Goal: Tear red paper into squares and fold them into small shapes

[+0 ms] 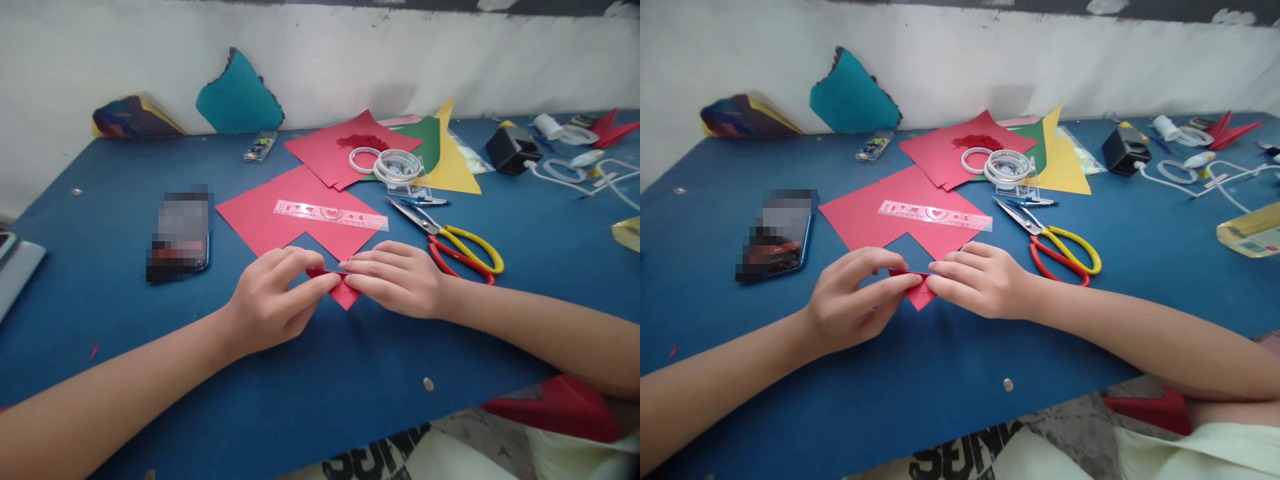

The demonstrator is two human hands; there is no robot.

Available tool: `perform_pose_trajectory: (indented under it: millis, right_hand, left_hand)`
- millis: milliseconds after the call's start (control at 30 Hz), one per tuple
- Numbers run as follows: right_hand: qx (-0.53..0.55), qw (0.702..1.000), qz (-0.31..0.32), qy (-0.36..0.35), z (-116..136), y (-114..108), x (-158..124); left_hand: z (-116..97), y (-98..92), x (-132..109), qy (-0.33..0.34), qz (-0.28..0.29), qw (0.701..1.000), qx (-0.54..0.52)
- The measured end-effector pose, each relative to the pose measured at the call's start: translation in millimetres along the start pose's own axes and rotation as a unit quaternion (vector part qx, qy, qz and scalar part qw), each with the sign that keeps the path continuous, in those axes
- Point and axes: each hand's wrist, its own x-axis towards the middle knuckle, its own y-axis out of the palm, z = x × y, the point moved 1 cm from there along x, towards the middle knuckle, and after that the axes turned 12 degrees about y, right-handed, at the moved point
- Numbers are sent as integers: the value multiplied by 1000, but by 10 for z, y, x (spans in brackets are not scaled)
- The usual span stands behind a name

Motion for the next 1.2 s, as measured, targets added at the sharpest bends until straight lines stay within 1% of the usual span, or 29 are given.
perform_pose_trajectory:
  millis: [67, 133, 200, 267, 367, 433, 467, 533, 567, 633, 667, 733, 800, 933, 1000, 1033, 1067, 1100, 1200]
  right_hand:
    - [48, 998, 7, 49, 8, 4, -2]
    - [95, 990, 13, 107, 7, 9, 1]
    - [126, 980, 27, 148, -2, 16, 5]
    - [137, 978, 42, 153, -16, 18, 11]
    - [144, 979, 41, 138, -42, -1, 24]
    - [174, 969, 59, 163, -62, -25, 36]
    - [198, 959, 84, 185, -71, -36, 43]
    - [254, 927, 149, 232, -86, -57, 57]
    - [286, 907, 179, 253, -93, -64, 66]
    - [339, 868, 216, 293, -108, -71, 83]
    - [356, 853, 223, 311, -116, -68, 90]
    - [367, 834, 231, 340, -131, -50, 98]
    - [365, 821, 239, 368, -141, -21, 96]
    - [389, 772, 237, 444, -149, 21, 80]
    - [397, 761, 234, 456, -150, 20, 82]
    - [394, 764, 238, 452, -152, 17, 85]
    - [386, 773, 240, 443, -154, 13, 89]
    - [375, 786, 239, 430, -158, 10, 93]
    - [331, 831, 235, 381, -174, 17, 99]
  left_hand:
    - [14, -5, 7, -5, -4, 1000, -2]
    - [25, -9, 16, -17, -8, 1000, 0]
    - [29, -7, 22, -34, -12, 999, -3]
    - [31, 2, 21, -59, -14, 998, -21]
    - [35, 17, 19, -99, -14, 992, -74]
    - [47, 20, 24, -138, -2, 985, -108]
    - [58, 20, 27, -165, 7, 978, -124]
    - [88, 22, 32, -232, 27, 958, -164]
    - [104, 27, 31, -267, 35, 943, -196]
    - [131, 43, 26, -325, 53, 904, -273]
    - [140, 52, 22, -346, 62, 884, -309]
    - [155, 65, 19, -376, 73, 851, -360]
    - [167, 66, 23, -398, 71, 831, -382]
    - [191, 48, 47, -441, 73, 785, -428]
    - [192, 44, 62, -457, 79, 763, -451]
    - [186, 45, 70, -459, 84, 761, -452]
    - [175, 47, 79, -456, 93, 767, -443]
    - [160, 50, 88, -448, 103, 781, -423]
    - [102, 60, 113, -403, 134, 843, -329]
